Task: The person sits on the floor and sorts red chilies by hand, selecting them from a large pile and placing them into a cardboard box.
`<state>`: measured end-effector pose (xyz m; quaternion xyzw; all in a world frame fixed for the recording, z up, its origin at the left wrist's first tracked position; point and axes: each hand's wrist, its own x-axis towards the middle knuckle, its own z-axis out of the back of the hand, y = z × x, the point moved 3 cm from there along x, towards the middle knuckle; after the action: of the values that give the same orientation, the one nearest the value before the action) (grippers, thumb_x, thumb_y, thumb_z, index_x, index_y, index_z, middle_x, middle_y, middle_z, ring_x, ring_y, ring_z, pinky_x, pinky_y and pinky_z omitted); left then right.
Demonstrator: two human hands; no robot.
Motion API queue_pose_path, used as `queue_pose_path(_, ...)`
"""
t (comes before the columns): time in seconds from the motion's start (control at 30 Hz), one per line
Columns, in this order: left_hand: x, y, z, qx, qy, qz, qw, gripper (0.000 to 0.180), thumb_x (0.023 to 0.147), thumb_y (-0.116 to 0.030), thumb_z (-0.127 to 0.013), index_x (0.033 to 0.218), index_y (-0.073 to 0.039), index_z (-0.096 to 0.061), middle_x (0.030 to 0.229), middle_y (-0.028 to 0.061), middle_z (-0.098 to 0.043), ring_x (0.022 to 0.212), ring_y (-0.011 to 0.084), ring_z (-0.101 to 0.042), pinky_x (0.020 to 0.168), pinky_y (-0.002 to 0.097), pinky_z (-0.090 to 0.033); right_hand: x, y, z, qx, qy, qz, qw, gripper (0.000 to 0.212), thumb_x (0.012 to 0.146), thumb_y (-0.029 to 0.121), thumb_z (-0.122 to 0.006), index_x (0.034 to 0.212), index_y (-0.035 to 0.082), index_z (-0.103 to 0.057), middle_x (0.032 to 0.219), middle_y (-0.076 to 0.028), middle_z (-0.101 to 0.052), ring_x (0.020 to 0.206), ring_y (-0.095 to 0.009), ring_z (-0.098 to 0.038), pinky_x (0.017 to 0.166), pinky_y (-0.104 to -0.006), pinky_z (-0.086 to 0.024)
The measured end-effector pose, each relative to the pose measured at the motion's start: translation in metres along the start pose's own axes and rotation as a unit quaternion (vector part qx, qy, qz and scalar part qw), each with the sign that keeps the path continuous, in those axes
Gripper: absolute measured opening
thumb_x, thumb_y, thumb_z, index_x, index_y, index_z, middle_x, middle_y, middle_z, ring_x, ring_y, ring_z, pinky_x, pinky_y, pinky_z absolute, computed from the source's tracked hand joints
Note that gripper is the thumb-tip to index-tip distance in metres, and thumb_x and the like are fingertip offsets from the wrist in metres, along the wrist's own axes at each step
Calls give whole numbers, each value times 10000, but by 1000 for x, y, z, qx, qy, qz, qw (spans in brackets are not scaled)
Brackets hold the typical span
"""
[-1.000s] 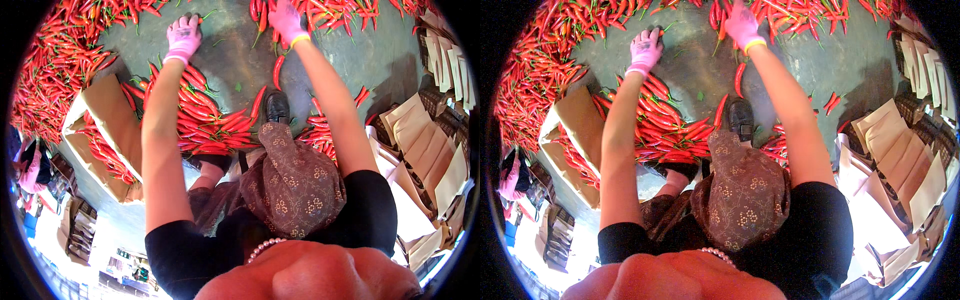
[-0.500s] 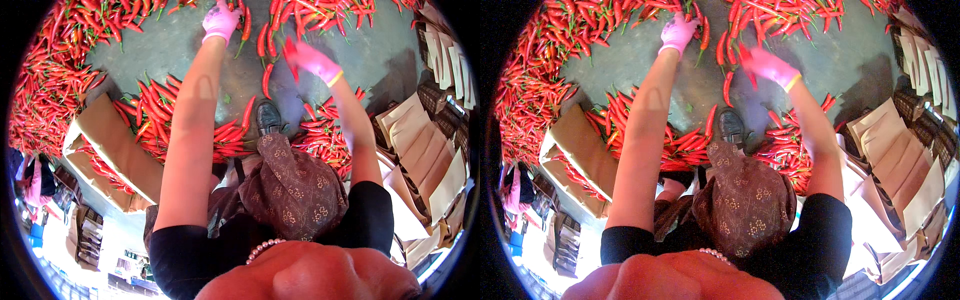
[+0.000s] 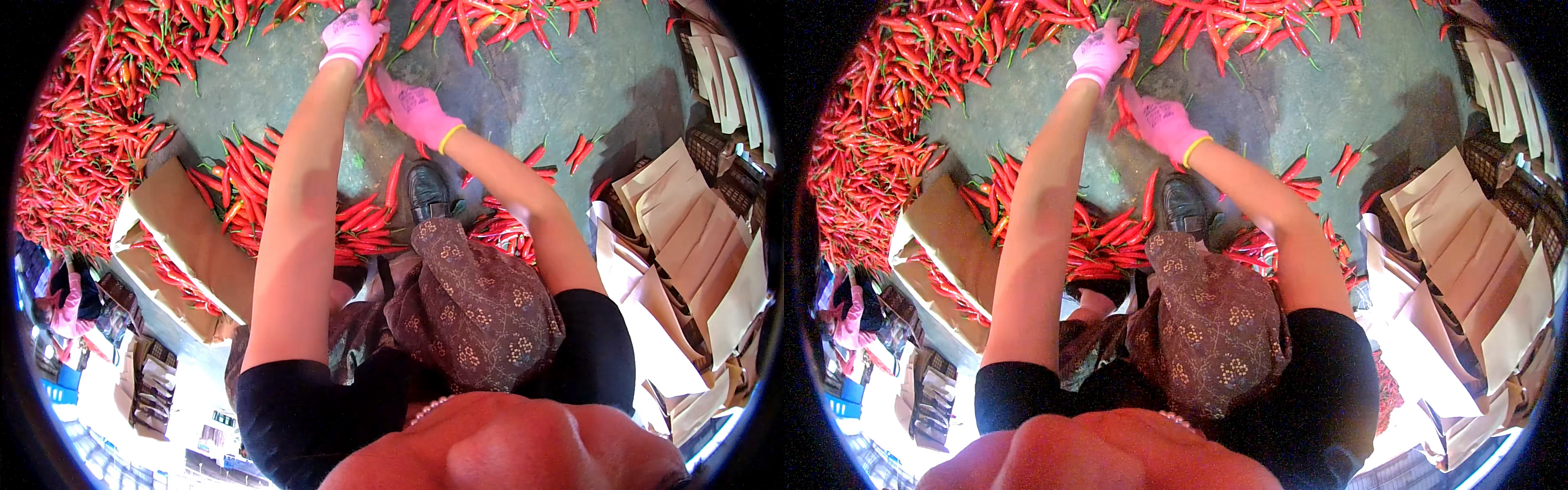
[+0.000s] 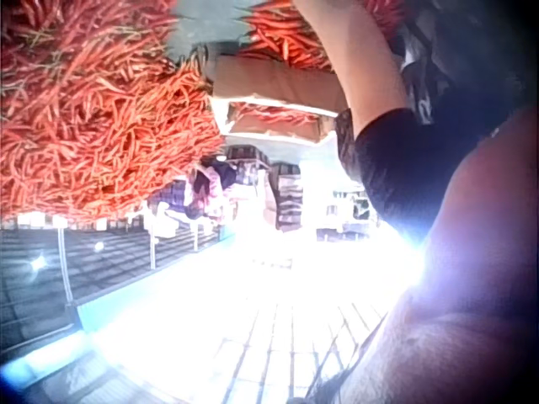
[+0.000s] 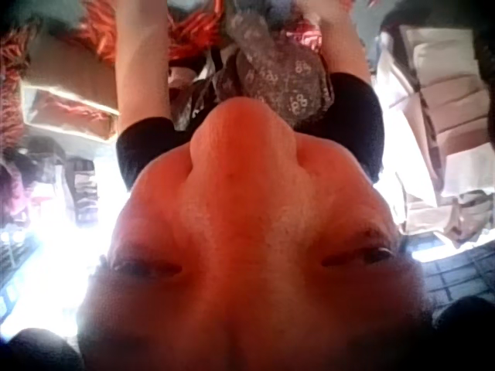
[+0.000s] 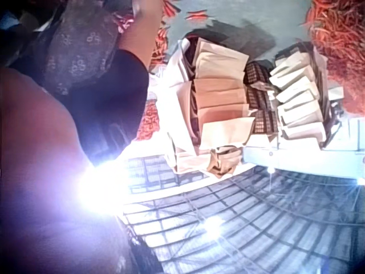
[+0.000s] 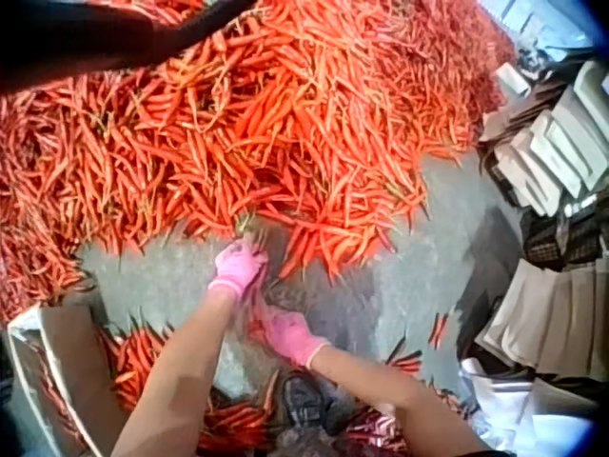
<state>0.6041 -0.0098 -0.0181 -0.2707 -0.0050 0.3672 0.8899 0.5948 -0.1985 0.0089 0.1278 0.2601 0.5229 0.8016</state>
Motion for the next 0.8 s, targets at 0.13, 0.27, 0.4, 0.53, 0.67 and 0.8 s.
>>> queue_pose_path(0.13, 20, 7, -1, 18, 106, -28, 994, 425, 822, -441, -628, 1104, -122, -630, 1052, 180, -681, 1028, 367, -630, 876, 464, -484, -5, -35, 53, 5, -107, 52, 993, 531, 827, 236, -615, 1328, 102, -505, 1134, -165, -637, 1002, -343, -628, 807, -489, -498)
queue_pose_path(0.27, 3, 11, 4, -54, 56, 20, 997, 358, 814, -366, -673, 1023, -77, -650, 963, 159, -705, 924, 326, -672, 816, 416, -509, 40, -87, 130, -180, -361, 27, 915, 388, 803, 206, -574, 1155, 41, -577, 1062, -207, -659, 1064, -386, -594, 924, -464, -481)
queue_pose_path(0.4, -34, 39, -7, -462, 57, 148, 872, 306, 864, -196, -638, 1084, 4, -566, 900, 127, -681, 835, 244, -673, 740, 373, -544, 51, -82, 69, -192, -194, -102, 957, 586, 775, 297, -677, 1327, 219, -496, 1112, -105, -574, 1064, -330, -547, 856, -523, -435)
queue_pose_path(0.53, -93, 78, 3, -671, 36, 253, 696, 167, 915, -90, -581, 1047, 7, -553, 833, 119, -621, 741, 240, -626, 706, 382, -551, 47, -31, 18, -121, -135, -40, 983, 511, 785, 293, -685, 1260, 181, -532, 1125, -99, -596, 1033, -317, -583, 837, -495, -472)
queue_pose_path(0.67, -142, 142, 1, -791, 1, 232, 565, 215, 931, -114, -585, 1126, -35, -537, 940, 125, -599, 852, 290, -618, 773, 441, -539, 43, 7, -6, -5, -100, 13, 995, 393, 796, 290, -664, 1163, 168, -589, 1124, -94, -610, 1051, -325, -589, 839, -494, -461)
queue_pose_path(0.8, -181, 181, 40, -837, -78, 165, 516, 305, 899, -49, -570, 1197, -73, -508, 999, 135, -608, 886, 312, -600, 749, 421, -518, 1, 74, 1, 83, 44, 218, 972, 435, 822, 287, -652, 1232, 162, -573, 1283, -111, -544, 1205, -356, -509, 991, -514, -414)
